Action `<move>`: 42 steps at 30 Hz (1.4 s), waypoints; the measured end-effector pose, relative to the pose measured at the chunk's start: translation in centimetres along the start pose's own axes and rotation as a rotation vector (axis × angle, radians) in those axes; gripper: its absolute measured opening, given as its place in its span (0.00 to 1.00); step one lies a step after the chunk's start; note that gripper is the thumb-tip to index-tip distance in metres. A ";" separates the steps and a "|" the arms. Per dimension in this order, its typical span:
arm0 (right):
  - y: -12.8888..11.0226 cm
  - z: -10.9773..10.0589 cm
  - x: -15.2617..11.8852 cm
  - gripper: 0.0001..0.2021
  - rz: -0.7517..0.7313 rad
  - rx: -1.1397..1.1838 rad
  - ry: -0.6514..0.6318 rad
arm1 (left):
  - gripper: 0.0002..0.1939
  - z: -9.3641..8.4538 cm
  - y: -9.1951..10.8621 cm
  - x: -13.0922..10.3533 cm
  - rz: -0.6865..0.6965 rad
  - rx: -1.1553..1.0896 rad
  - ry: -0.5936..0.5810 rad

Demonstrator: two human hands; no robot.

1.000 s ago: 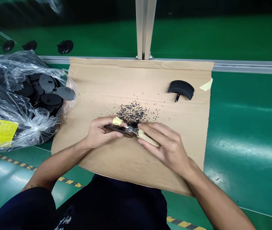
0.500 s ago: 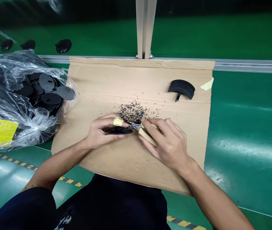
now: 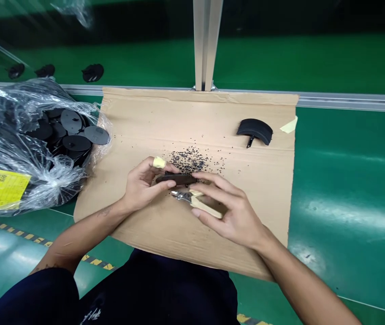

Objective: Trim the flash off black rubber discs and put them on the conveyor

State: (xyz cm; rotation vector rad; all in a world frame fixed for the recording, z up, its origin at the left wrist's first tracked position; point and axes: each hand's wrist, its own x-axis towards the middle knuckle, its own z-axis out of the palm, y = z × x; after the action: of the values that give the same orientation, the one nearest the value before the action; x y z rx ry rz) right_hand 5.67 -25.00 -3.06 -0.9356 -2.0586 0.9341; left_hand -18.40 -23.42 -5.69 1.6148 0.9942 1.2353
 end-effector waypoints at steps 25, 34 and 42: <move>2.0 -1.0 0.1 0.25 -0.265 -0.394 0.136 | 0.19 -0.3 -0.6 0.2 0.258 0.156 -0.196; 1.9 -1.2 -0.1 0.25 -0.264 -0.483 0.116 | 0.18 -0.4 -0.5 0.2 0.295 0.195 -0.196; 1.9 -1.2 -0.3 0.24 -0.271 -0.552 0.108 | 0.16 -0.3 -0.8 0.0 0.353 0.207 -0.178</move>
State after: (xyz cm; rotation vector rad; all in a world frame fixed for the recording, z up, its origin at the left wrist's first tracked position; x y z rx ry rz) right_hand 7.44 -23.97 -4.03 -0.9165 -2.3173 0.1642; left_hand -18.74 -23.06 -6.43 2.0911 0.7649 1.2191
